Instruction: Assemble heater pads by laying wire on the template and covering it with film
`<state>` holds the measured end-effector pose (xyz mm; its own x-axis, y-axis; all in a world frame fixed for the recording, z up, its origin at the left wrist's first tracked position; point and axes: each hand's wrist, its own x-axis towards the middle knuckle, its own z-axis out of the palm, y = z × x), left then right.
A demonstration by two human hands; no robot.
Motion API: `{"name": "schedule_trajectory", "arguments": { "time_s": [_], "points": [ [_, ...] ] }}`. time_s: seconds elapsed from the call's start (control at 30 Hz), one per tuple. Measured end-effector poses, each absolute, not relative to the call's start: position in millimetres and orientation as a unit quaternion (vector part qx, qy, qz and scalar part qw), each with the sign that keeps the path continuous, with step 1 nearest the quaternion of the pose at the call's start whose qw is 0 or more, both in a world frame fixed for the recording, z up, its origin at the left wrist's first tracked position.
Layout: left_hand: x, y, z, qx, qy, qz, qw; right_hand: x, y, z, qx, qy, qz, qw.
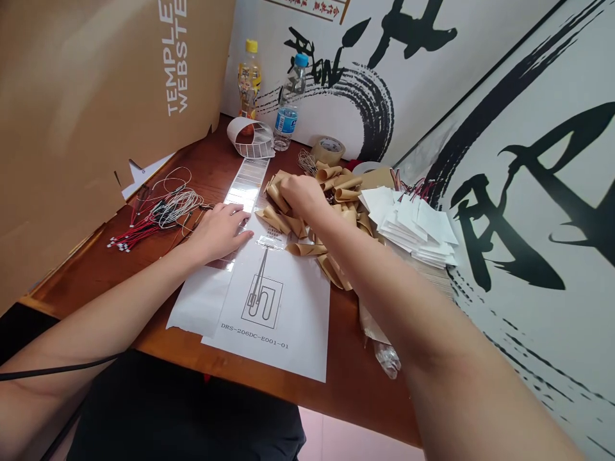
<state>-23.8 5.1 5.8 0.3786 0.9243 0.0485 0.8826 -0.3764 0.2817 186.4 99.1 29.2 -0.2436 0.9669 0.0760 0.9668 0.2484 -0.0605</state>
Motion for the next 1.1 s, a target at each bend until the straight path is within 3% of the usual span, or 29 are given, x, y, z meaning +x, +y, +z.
{"name": "schedule_trajectory", "arguments": {
  "time_s": [0.1,0.27,0.43,0.53,0.6,0.73,0.87,0.97,1.1],
  "points": [
    [-24.3,4.5,4.0,0.827,0.54,0.109,0.107,187.5,102.1,52.9,-0.63,-0.769,-0.04,0.097],
    [-23.1,4.7,10.5,0.815,0.541,0.172,0.121,179.4,69.1,94.0,-0.657,-0.701,-0.11,0.256],
    [-23.1,10.4,25.5,0.809,0.491,0.25,0.204,174.8,-18.0,87.4,-0.619,-0.742,0.042,0.254],
    [-23.8,12.5,27.9,0.76,0.407,0.294,0.412,187.6,-55.8,69.1,-0.628,-0.706,0.145,0.296],
    [-23.7,12.2,27.7,0.72,0.37,0.305,0.502,198.3,-68.0,57.4,-0.605,-0.677,0.261,0.328],
    [-22.4,8.6,28.4,0.693,0.342,0.267,0.576,208.9,-73.4,38.6,-0.534,-0.514,0.535,0.406],
    [-19.9,3.3,30.3,0.634,0.32,0.262,0.653,203.9,-75.5,27.6,-0.411,-0.404,0.749,0.326],
    [-19.2,0.6,34.5,0.616,0.283,0.257,0.689,202.9,-79.7,24.2,-0.375,-0.384,0.794,0.285],
    [-21.3,-1.4,43.4,0.628,0.282,0.182,0.703,215.2,-85.0,28.6,-0.477,-0.401,0.724,0.294]
  ]
}}
